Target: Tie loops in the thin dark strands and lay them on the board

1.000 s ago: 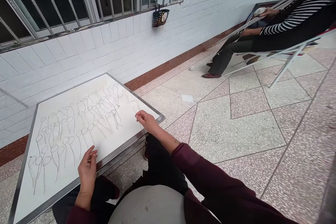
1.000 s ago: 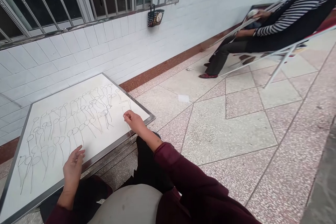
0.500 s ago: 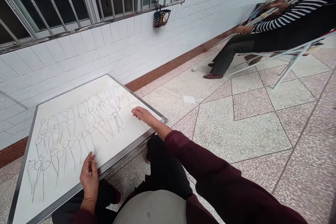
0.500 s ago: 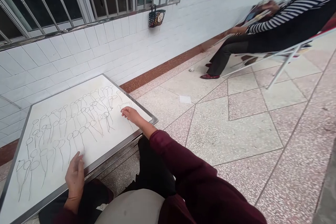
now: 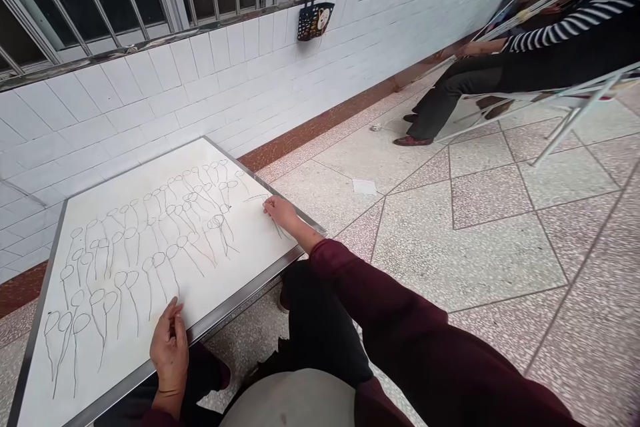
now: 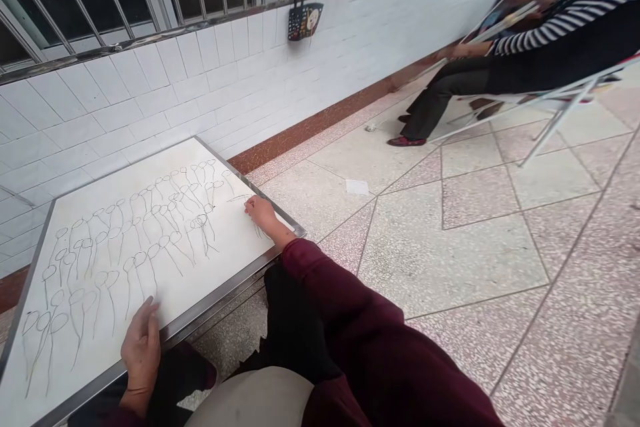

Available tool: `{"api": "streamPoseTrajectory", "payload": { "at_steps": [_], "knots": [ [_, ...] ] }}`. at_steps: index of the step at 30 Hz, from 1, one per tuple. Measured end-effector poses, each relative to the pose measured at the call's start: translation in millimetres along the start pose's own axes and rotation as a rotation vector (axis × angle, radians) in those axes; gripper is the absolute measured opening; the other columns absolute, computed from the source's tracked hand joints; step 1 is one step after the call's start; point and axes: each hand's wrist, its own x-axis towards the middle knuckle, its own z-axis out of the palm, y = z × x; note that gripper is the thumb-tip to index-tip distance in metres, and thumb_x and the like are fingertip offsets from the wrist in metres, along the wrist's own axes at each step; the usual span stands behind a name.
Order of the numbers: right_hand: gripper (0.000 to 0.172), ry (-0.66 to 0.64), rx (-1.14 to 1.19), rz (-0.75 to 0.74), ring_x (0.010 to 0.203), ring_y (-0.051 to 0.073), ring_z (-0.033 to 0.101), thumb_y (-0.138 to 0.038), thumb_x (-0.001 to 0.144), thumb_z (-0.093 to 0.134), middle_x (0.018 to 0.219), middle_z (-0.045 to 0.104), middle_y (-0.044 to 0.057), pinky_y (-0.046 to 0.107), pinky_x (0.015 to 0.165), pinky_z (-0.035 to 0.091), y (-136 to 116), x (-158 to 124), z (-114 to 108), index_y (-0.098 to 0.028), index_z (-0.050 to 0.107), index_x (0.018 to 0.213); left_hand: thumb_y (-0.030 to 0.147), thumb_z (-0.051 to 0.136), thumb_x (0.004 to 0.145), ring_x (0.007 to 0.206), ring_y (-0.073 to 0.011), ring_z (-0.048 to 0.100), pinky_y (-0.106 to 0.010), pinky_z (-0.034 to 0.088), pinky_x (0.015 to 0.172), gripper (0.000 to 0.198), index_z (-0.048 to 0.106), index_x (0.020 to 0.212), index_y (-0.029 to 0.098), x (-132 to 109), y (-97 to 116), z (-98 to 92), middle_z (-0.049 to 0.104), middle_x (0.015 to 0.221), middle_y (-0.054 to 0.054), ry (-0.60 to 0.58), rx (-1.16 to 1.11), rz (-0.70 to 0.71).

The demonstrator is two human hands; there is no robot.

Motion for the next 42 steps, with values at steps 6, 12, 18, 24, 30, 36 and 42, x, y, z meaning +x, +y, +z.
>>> {"api": "streamPoseTrajectory", "payload": {
  "at_steps": [6, 12, 18, 24, 30, 36, 42],
  "knots": [
    [0.015, 0.038, -0.167, -0.062, 0.066, 0.012, 0.058, -0.023, 0.094, 0.050, 0.087, 0.070, 0.004, 0.023, 0.064, 0.041, -0.4, -4.6, -6.2, -0.015, 0.060, 0.102, 0.036, 0.046, 0.092, 0.111, -0.0233, 0.061, -0.036, 0.050, 0.092, 0.035, 0.061, 0.119, 0.021, -1.0, 0.5, -0.2, 0.066, 0.120, -0.008, 0.007, 0.045, 0.004],
    [0.016, 0.049, -0.356, -0.098, 0.094, 0.022, 0.059, -0.019, 0.093, 0.053, 0.101, 0.067, 0.012, 0.029, 0.078, 0.041, -6.3, -9.1, -11.0, -0.014, 0.059, 0.107, 0.035, 0.046, 0.091, 0.111, -0.0240, 0.061, -0.038, 0.049, 0.093, 0.034, 0.062, 0.118, 0.020, -2.3, 2.1, 1.0, 0.067, 0.119, -0.008, 0.020, 0.070, 0.044],
    [0.014, -0.021, -0.420, -0.207, 0.103, 0.023, 0.055, -0.025, 0.096, 0.048, 0.110, 0.061, 0.009, 0.028, 0.076, 0.039, -27.1, -19.2, 6.0, -0.019, 0.060, 0.100, 0.037, 0.048, 0.090, 0.109, -0.0250, 0.062, -0.040, 0.048, 0.096, 0.033, 0.065, 0.114, 0.021, -3.1, 3.9, 2.7, 0.068, 0.115, -0.008, 0.049, 0.083, 0.053],
    [0.018, -0.211, -0.411, -0.236, 0.078, 0.015, 0.059, -0.038, 0.093, 0.053, 0.104, 0.061, 0.004, 0.024, 0.059, 0.037, -52.9, -31.5, 57.8, -0.021, 0.059, 0.094, 0.040, 0.049, 0.088, 0.104, -0.0255, 0.064, -0.040, 0.049, 0.094, 0.034, 0.066, 0.111, 0.023, -4.6, 7.9, 2.6, 0.071, 0.104, -0.007, 0.076, 0.082, 0.044],
    [0.017, -0.279, -0.491, -0.169, 0.082, 0.019, 0.061, -0.033, 0.093, 0.053, 0.106, 0.060, 0.008, 0.027, 0.060, 0.038, -51.7, -39.0, 77.2, -0.017, 0.059, 0.094, 0.033, 0.046, 0.091, 0.100, -0.0235, 0.066, -0.038, 0.050, 0.090, 0.031, 0.065, 0.113, 0.021, -6.3, 6.0, 3.4, 0.071, 0.108, -0.008, 0.077, 0.186, 0.101],
    [0.016, -0.259, -0.552, -0.106, 0.090, 0.023, 0.062, -0.021, 0.096, 0.044, 0.108, 0.061, 0.013, 0.029, 0.064, 0.040, -40.8, -43.8, 72.2, -0.016, 0.058, 0.102, 0.030, 0.045, 0.092, 0.096, -0.0230, 0.066, -0.037, 0.051, 0.087, 0.030, 0.064, 0.112, 0.019, -6.3, 6.6, 2.9, 0.071, 0.107, -0.009, 0.077, 0.223, 0.134],
    [0.014, -0.243, -0.531, -0.058, 0.090, 0.025, 0.062, -0.014, 0.090, 0.051, 0.108, 0.061, 0.016, 0.029, 0.063, 0.039, -36.5, -49.3, 66.1, -0.013, 0.059, 0.101, 0.031, 0.046, 0.091, 0.096, -0.0228, 0.066, -0.037, 0.050, 0.087, 0.029, 0.065, 0.110, 0.021, -5.0, 8.2, 3.6, 0.070, 0.109, -0.008, 0.085, 0.216, 0.122]
  ]
}}
